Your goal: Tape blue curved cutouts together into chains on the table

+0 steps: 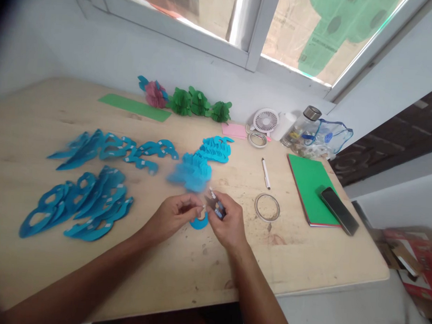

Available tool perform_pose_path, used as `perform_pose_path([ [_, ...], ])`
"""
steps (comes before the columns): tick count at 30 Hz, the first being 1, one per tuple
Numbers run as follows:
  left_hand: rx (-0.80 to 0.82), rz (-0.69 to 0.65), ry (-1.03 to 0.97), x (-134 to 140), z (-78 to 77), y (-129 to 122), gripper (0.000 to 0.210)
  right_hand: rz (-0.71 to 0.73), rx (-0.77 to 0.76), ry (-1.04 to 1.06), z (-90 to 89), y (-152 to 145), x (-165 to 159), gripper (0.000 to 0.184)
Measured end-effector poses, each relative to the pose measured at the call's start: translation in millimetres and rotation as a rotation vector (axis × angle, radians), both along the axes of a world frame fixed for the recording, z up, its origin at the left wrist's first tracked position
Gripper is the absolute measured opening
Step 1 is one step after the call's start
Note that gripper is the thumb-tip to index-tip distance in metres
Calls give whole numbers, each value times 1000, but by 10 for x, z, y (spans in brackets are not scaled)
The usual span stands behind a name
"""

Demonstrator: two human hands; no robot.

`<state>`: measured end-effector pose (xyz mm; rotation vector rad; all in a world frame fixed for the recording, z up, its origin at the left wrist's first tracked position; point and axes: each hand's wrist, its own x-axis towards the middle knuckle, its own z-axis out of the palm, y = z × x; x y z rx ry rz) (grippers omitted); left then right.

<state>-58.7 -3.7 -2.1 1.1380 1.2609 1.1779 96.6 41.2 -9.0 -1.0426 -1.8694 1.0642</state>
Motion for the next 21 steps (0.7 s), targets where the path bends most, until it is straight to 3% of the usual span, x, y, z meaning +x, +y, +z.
perform_pose_path([
  [4, 40, -12, 109, 0, -11, -12, 15, 28, 36, -1, 3, 8, -3, 33],
  [11, 50, -33, 124, -2, -74, -8, 16, 40, 26, -50, -41, 23, 16, 36],
  [21, 61, 15, 213, 26, -22, -43, 21, -6, 25, -86, -48, 38, 20, 39],
])
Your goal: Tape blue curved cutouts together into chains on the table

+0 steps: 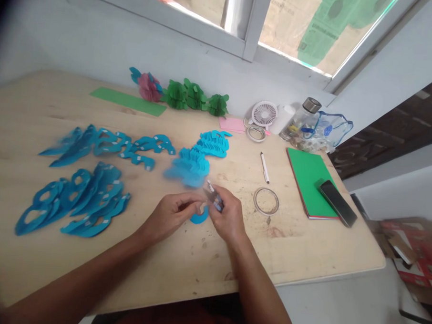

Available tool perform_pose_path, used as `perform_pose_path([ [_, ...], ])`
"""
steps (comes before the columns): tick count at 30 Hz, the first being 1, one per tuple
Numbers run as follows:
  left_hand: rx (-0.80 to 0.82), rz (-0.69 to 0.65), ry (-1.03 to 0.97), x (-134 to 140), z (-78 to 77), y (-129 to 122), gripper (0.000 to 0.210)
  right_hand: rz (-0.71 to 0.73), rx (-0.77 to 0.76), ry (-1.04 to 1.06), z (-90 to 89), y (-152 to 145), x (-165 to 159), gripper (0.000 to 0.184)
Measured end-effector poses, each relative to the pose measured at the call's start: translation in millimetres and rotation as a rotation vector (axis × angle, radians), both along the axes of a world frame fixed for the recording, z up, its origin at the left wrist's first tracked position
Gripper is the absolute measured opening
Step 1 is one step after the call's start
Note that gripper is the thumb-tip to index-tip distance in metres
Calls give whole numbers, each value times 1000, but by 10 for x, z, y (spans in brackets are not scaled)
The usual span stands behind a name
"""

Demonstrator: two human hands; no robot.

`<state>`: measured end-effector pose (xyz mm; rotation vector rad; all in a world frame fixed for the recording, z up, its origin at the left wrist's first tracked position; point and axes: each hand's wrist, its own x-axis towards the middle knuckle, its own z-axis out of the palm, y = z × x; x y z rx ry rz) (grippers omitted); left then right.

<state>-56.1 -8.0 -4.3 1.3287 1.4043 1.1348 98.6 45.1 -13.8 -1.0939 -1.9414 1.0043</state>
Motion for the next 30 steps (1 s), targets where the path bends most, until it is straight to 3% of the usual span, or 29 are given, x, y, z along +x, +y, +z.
perform_pose_path([
  [6, 66, 104, 331, 15, -83, -10, 24, -65, -25, -26, 26, 7, 6, 37],
  [11, 193, -17, 745, 91, -64, -12, 12, -116, -51, -6, 64, 12, -7, 36],
  [14, 188, -56, 862, 147, -36, -23, 9, -131, -51, 15, 74, 11, -13, 33],
  [30, 161, -34, 574, 196, -77, -23, 16, -201, -62, 106, 81, -5, -14, 37],
])
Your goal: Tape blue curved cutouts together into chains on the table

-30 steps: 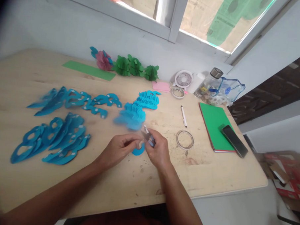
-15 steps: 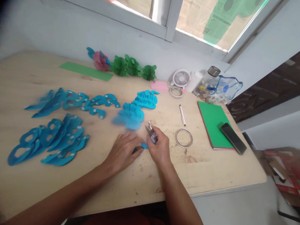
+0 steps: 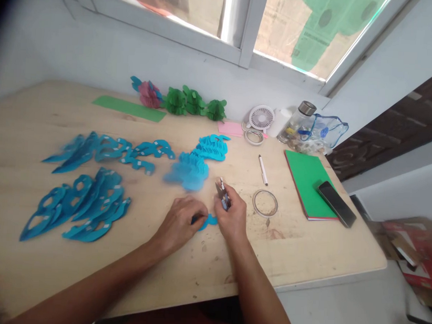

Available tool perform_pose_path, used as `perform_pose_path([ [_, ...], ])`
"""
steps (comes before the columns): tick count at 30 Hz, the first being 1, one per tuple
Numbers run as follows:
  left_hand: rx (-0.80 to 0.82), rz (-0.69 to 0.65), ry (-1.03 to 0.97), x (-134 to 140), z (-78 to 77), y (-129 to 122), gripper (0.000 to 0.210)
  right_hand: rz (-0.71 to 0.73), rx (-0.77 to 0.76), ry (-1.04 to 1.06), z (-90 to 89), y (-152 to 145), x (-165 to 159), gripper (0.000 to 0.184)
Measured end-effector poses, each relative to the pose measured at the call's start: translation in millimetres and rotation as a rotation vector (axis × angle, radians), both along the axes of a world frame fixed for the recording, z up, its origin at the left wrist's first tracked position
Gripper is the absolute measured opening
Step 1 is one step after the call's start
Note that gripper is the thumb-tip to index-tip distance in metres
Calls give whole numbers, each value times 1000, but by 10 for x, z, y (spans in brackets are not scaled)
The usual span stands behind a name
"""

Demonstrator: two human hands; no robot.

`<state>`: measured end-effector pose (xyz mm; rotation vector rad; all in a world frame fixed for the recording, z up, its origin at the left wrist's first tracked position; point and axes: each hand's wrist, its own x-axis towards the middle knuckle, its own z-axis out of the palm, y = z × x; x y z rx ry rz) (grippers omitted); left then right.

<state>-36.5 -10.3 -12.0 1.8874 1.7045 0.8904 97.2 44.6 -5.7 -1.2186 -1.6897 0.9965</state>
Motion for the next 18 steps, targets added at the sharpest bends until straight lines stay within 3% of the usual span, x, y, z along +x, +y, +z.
perform_pose_path([
  [9, 2, -32, 151, 22, 12, -37, 10, -22, -18, 66, 13, -8, -13, 34],
  [18, -14, -19, 18, 50, -8, -48, 15, -42, 11, 64, 2, -15, -14, 35],
])
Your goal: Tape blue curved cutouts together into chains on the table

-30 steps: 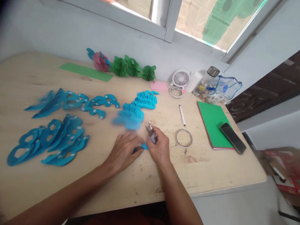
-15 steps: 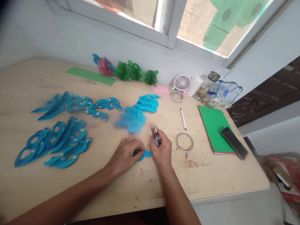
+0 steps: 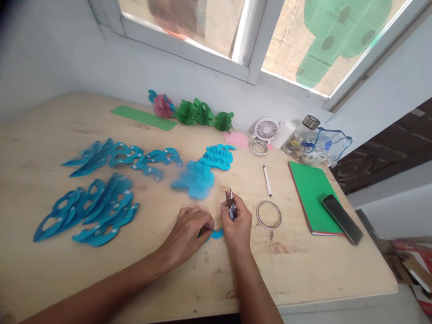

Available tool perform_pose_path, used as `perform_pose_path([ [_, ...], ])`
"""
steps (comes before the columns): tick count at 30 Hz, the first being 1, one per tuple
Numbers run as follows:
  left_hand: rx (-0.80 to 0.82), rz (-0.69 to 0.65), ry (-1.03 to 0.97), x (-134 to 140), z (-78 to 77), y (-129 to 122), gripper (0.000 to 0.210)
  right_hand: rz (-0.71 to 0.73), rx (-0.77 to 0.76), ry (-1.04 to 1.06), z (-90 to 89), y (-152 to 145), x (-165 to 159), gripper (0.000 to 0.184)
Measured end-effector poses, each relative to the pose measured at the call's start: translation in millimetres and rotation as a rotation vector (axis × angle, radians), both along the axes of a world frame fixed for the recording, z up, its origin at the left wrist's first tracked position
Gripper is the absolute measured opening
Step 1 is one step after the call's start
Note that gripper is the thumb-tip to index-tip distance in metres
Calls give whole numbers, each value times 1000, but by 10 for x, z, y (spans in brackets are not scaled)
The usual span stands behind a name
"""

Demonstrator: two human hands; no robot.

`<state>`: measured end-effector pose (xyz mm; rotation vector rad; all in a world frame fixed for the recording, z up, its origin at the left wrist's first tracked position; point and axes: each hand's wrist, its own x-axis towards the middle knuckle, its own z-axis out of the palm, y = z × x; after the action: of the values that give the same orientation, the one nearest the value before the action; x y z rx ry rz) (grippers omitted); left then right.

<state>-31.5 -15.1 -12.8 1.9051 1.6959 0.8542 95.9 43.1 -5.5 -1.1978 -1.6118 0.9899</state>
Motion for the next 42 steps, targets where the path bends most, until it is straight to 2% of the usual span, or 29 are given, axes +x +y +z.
perform_pose_path([
  [7, -11, 57, -157, -19, 26, 14, 17, -29, 41, 28, 3, -6, 14, 36],
  [13, -42, 264, -590, -90, 13, 60, 10, -51, -17, 126, 61, -20, 19, 36],
  [17, -89, 365, -865, -134, -2, 108, 10, 53, -125, 222, 88, -20, 13, 36],
  [22, -122, 439, -1073, -174, 25, 140, 17, 171, -251, 302, 73, -40, -37, 34],
  [30, -133, 516, -1152, -152, 136, 93, 17, 168, -250, 268, 75, -88, -105, 31],
  [34, -142, 541, -1182, -124, 169, 84, 16, 178, -239, 237, 22, -95, -121, 31],
  [42, -228, 455, -1258, -100, 139, 62, 22, 105, -231, 174, -75, -101, -157, 35],
])
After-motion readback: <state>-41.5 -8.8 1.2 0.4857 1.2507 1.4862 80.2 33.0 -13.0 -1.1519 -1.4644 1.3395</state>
